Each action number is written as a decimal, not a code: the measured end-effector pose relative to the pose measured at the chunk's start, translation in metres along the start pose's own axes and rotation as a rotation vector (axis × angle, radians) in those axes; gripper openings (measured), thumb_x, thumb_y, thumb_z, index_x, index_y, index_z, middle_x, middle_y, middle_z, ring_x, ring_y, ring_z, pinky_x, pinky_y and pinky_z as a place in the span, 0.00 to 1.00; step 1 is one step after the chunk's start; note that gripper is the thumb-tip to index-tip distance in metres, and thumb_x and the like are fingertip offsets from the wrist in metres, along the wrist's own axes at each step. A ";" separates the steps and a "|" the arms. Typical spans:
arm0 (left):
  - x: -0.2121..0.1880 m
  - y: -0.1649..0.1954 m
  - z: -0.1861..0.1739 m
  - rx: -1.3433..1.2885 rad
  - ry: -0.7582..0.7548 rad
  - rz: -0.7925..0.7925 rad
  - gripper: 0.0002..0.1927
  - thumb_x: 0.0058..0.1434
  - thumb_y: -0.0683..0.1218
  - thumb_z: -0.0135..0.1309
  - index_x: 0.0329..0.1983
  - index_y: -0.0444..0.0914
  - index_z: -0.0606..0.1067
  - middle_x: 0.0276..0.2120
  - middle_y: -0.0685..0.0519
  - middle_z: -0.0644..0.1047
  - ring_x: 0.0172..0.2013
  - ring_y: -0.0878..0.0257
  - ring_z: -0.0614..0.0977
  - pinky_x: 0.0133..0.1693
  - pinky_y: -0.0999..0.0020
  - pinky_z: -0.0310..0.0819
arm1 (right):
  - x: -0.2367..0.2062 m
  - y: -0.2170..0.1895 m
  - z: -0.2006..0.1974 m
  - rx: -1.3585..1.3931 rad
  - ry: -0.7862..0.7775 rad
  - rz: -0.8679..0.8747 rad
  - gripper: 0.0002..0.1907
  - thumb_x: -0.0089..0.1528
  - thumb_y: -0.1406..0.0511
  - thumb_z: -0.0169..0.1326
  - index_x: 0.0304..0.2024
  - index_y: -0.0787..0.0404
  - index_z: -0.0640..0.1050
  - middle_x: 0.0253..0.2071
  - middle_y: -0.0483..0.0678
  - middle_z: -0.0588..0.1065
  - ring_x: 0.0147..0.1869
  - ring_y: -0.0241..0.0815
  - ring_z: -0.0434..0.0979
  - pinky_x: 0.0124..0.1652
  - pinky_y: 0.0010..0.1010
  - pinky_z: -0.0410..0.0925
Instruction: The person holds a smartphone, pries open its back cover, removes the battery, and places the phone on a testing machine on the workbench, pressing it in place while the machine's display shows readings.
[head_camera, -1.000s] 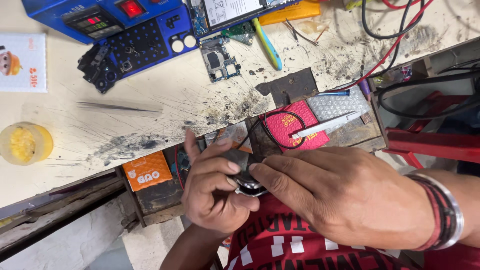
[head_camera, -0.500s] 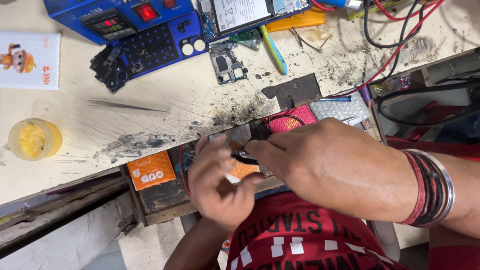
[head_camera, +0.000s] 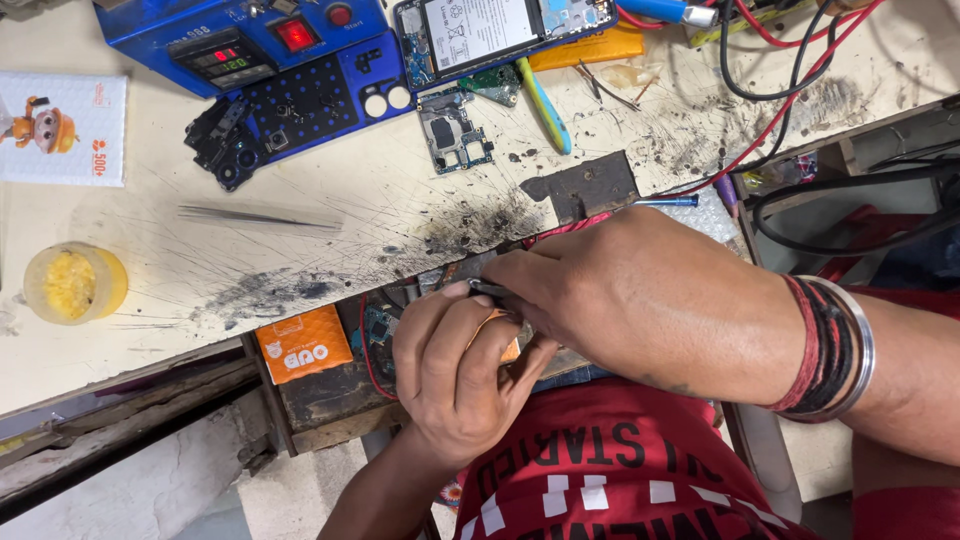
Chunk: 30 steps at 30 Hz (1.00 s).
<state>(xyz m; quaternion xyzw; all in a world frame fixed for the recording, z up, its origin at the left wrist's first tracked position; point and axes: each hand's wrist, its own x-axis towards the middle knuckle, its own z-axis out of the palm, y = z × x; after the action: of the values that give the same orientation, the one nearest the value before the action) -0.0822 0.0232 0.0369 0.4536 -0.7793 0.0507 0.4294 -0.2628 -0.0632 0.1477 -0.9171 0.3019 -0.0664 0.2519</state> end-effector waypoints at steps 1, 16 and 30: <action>0.001 0.000 -0.001 0.024 -0.011 0.007 0.24 0.61 0.51 0.77 0.46 0.37 0.73 0.50 0.49 0.70 0.55 0.50 0.74 0.54 0.57 0.77 | 0.000 0.000 0.000 0.022 0.019 -0.010 0.16 0.58 0.63 0.56 0.47 0.63 0.76 0.25 0.52 0.77 0.27 0.55 0.80 0.24 0.41 0.71; 0.005 -0.002 -0.008 0.157 -0.021 0.001 0.22 0.60 0.54 0.74 0.42 0.40 0.73 0.47 0.47 0.70 0.50 0.49 0.74 0.49 0.55 0.75 | -0.044 0.019 0.036 -0.040 0.347 0.262 0.15 0.59 0.59 0.62 0.47 0.55 0.80 0.32 0.48 0.80 0.31 0.52 0.81 0.28 0.40 0.72; 0.009 -0.002 -0.010 0.146 -0.031 0.021 0.22 0.60 0.53 0.74 0.42 0.39 0.73 0.45 0.49 0.69 0.48 0.49 0.75 0.46 0.56 0.76 | -0.093 0.075 0.106 -0.372 0.218 0.323 0.17 0.53 0.68 0.58 0.46 0.59 0.78 0.43 0.47 0.76 0.46 0.50 0.79 0.48 0.42 0.70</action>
<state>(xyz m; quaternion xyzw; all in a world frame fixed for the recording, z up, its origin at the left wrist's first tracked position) -0.0760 0.0210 0.0487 0.4765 -0.7847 0.1049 0.3824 -0.3478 -0.0160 0.0208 -0.8749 0.4767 -0.0671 0.0526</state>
